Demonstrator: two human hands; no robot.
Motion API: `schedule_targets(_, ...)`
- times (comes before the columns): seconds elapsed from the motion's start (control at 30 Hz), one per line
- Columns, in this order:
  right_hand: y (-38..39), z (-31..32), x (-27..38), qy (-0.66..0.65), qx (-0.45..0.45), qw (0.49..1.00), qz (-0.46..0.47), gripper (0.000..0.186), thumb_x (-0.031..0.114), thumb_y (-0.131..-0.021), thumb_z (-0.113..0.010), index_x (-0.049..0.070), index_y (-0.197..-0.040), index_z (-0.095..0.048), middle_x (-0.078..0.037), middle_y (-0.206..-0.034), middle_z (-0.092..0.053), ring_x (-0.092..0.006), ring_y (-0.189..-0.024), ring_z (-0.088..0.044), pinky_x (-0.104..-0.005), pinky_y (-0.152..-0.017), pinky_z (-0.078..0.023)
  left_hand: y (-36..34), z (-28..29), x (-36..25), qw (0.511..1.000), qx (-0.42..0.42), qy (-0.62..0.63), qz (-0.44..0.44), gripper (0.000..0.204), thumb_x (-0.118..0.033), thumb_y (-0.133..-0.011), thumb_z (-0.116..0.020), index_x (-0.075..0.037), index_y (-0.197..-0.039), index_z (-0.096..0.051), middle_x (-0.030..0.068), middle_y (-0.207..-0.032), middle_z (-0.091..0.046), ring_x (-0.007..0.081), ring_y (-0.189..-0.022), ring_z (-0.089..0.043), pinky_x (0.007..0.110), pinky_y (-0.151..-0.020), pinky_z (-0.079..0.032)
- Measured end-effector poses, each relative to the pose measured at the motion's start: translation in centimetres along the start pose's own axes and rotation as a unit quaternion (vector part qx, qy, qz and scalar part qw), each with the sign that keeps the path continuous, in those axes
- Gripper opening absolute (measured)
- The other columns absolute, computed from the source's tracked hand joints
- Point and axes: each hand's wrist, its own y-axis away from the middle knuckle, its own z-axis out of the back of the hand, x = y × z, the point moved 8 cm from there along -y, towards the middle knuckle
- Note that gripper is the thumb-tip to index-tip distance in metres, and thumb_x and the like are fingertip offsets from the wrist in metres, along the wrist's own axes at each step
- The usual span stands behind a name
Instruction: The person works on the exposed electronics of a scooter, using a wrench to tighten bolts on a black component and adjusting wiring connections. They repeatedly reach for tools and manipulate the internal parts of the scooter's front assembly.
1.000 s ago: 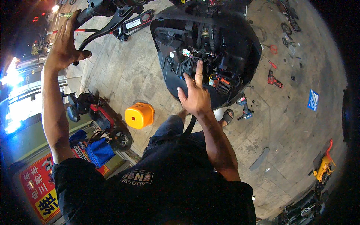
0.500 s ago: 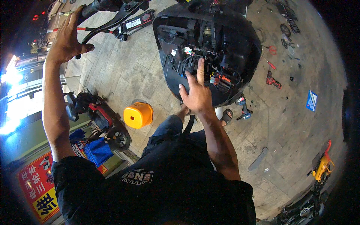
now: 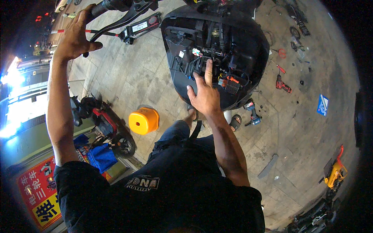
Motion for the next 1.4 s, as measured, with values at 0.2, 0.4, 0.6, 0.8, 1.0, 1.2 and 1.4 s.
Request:
schedule_targets(0.2, 0.1, 0.1, 0.0, -0.012, 0.008, 1.0, -0.006, 0.054, 0.025, -0.082, -0.064, -0.001, -0.127, -0.05, -0.02, -0.154, 0.001, -0.043, -0.104, -0.059, -0.0455, -0.084, -0.051, -0.1, 0.2, -0.5, 1.0, 0.002, 0.007, -0.018, 0.101, -0.018, -0.051, -0.087, -0.011, -0.137, -0.035, 0.0159, -0.123, -0.052, 0.037, -0.115, -0.049, 0.042, -0.098, -0.04)
schedule_targets(0.4, 0.1, 0.0, 0.1, 0.001, 0.007, 1.0, -0.009, 0.054, 0.025, -0.082, -0.064, -0.001, -0.127, -0.05, -0.02, -0.154, 0.002, -0.0425, -0.105, -0.058, -0.0449, -0.085, -0.051, 0.0, 0.3, -0.4, 1.0, 0.001, -0.003, -0.011, 0.101, -0.018, -0.052, -0.087, -0.011, -0.138, -0.035, 0.0158, -0.121, -0.052, 0.0369, -0.116, -0.049, 0.042, -0.099, -0.04)
schedule_targets(0.6, 0.1, 0.1, 0.1, 0.007, -0.018, 1.0, 0.009, 0.052, 0.025, -0.082, -0.064, 0.0, -0.125, -0.051, -0.02, -0.154, 0.0, -0.0412, -0.103, -0.06, -0.0435, -0.084, -0.052, 0.0, -0.2, 0.4, 1.0, 0.006, -0.005, 0.008, 0.102, -0.018, -0.051, -0.087, -0.011, -0.138, -0.034, 0.0159, -0.124, -0.052, 0.0371, -0.117, -0.049, 0.043, -0.1, -0.039)
schedule_targets(0.8, 0.2, 0.2, 0.2, 0.023, -0.052, 0.998, 0.026, 0.047, 0.024, -0.081, -0.065, 0.001, -0.12, -0.056, -0.021, -0.154, -0.005, -0.0393, -0.1, -0.062, -0.0417, -0.078, -0.054, 0.0, 0.0, 0.0, 1.0, -0.007, 0.001, -0.017, 0.102, -0.018, -0.05, -0.087, -0.011, -0.137, -0.035, 0.0157, -0.123, -0.052, 0.0377, -0.116, -0.049, 0.043, -0.099, -0.04)
schedule_targets(1.0, 0.1, -0.1, 0.1, 0.006, -0.022, 1.0, 0.01, 0.052, 0.024, -0.081, -0.065, 0.0, -0.125, -0.052, -0.021, -0.154, 0.0, -0.0412, -0.098, -0.062, -0.0442, -0.083, -0.052, 0.1, 0.0, 0.1, 1.0, 0.009, 0.006, -0.006, 0.099, -0.015, -0.053, -0.083, -0.011, -0.139, -0.033, 0.0159, -0.13, -0.049, 0.0355, -0.121, -0.047, 0.043, -0.102, -0.039)
schedule_targets(1.2, 0.1, 0.0, 0.1, 0.013, -0.021, 1.0, 0.007, 0.052, 0.024, -0.08, -0.066, 0.0, -0.125, -0.052, -0.021, -0.154, 0.0, -0.0407, -0.094, -0.064, -0.0438, -0.081, -0.052, 0.0, 0.3, -0.6, 1.0, 0.018, 0.015, 0.01, 0.098, -0.014, -0.054, -0.082, -0.011, -0.139, -0.033, 0.0164, -0.129, -0.049, 0.0352, -0.121, -0.047, 0.041, -0.101, -0.039)
schedule_targets(1.4, 0.2, 0.1, 0.2, 0.017, -0.031, 0.999, 0.011, 0.05, 0.024, -0.08, -0.065, 0.001, -0.123, -0.054, -0.021, -0.154, -0.003, -0.0401, -0.096, -0.063, -0.0431, -0.079, -0.054, 0.0, 0.2, -0.5, 0.999, 0.029, 0.005, 0.031, 0.097, -0.014, -0.054, -0.083, -0.011, -0.138, -0.035, 0.0158, -0.129, -0.049, 0.0351, -0.122, -0.046, 0.041, -0.101, -0.039)
